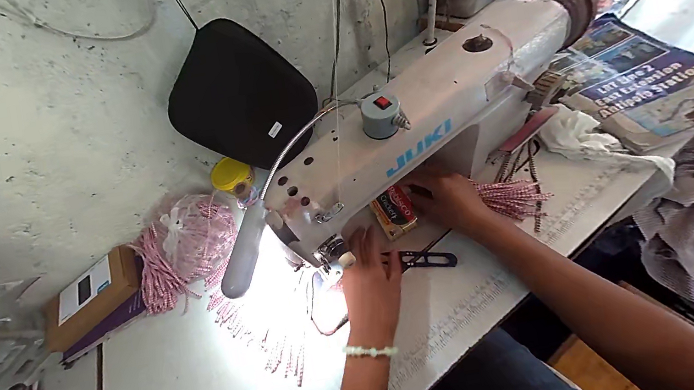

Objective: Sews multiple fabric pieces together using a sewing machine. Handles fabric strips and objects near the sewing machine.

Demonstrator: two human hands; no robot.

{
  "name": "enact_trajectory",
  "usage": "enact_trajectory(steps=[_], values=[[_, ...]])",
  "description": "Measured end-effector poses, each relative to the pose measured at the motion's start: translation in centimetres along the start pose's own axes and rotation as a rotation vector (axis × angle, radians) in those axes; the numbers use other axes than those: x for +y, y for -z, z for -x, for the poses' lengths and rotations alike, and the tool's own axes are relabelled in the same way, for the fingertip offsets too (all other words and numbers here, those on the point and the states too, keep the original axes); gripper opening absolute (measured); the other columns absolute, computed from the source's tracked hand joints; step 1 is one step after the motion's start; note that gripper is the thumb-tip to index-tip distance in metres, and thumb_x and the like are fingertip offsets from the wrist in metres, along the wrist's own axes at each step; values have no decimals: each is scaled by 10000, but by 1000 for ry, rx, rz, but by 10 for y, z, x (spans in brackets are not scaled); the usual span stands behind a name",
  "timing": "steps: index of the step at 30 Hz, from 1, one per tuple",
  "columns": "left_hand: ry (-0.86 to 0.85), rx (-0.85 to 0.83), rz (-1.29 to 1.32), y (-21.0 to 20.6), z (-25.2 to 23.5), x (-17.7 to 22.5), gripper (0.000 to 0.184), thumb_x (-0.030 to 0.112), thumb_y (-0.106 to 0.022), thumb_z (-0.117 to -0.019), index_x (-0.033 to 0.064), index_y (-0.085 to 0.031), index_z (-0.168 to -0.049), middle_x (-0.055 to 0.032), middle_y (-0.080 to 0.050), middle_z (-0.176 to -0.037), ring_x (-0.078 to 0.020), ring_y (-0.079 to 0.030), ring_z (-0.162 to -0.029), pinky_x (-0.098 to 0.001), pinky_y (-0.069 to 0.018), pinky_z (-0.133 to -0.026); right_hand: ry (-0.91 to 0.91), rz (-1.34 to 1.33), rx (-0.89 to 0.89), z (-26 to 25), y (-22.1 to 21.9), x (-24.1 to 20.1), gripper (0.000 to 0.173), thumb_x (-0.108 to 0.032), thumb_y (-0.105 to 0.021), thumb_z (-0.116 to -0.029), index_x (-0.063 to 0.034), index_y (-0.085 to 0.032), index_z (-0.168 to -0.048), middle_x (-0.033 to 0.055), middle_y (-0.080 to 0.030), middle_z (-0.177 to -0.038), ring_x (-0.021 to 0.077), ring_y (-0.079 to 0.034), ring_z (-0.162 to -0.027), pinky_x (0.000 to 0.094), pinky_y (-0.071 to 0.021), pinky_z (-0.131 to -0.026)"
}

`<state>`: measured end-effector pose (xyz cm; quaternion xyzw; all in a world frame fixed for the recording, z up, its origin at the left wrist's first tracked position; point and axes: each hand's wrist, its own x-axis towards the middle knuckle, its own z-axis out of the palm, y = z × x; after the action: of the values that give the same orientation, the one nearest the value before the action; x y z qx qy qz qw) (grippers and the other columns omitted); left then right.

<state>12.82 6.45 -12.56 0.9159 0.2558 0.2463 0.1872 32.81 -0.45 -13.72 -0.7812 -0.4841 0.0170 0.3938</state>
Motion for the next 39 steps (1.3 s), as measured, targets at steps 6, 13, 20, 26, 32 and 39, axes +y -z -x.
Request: enact_trajectory(steps=[6, 13, 20, 26, 32, 39], values=[[172, -154, 1, -33, -52, 27, 727, 323, -763, -892, 36, -499, -1505, -263, -530, -1456, -428, -534, -1325, -513, -461, -1074, 97, -25, 123, 5, -5, 3, 214, -42, -646, -936, 13, -755, -1112, 212, -729, -1093, 338, -727, -955, 479, -594, -853], [51, 20, 42, -41, -41, 14, 588, 350, -755, -901, -52, -651, -1317, -259, -651, -1279, -378, -668, -1143, -475, -553, -963, 144, -42, 216, 4, -3, -6, 238, -6, -725, -863, 17, -747, -1099, 210, -722, -1064, 338, -722, -958, 471, -602, -826], [-23, 80, 51, -49, -36, 15, 665, 301, -759, -896, -55, -557, -1421, -240, -677, -1105, -285, -693, -824, -386, -591, -731, 229, -4, 267, 8, 1, 0, 247, -25, -708, -862, -17, -751, -1105, 156, -727, -1038, 310, -702, -963, 431, -588, -831], [-22, 67, 91, -51, -35, 13, 587, 311, -739, -914, -71, -622, -1344, -254, -666, -1189, -310, -700, -964, -392, -590, -835, 241, -18, 269, 9, 2, 1, 234, -38, -706, -863, -18, -756, -1090, 155, -725, -1047, 292, -703, -985, 403, -588, -865], [-53, 82, 98, -58, -33, 15, 582, 304, -768, -889, -100, -644, -1288, -277, -658, -1247, -391, -672, -1127, -449, -562, -950, 154, -90, 270, 11, 6, 0, 242, -3, -722, -829, -11, -763, -1067, 179, -718, -1054, 302, -703, -978, 416, -591, -837], [111, -186, 246, -42, -40, 11, 848, 298, -865, -814, 16, -421, -1480, -238, -605, -1339, -349, -653, -1137, -525, -550, -940, 129, -335, 164, 7, 11, 0, 198, -46, -725, -875, 28, -761, -1055, 203, -719, -1084, 267, -706, -976, 410, -579, -883]])
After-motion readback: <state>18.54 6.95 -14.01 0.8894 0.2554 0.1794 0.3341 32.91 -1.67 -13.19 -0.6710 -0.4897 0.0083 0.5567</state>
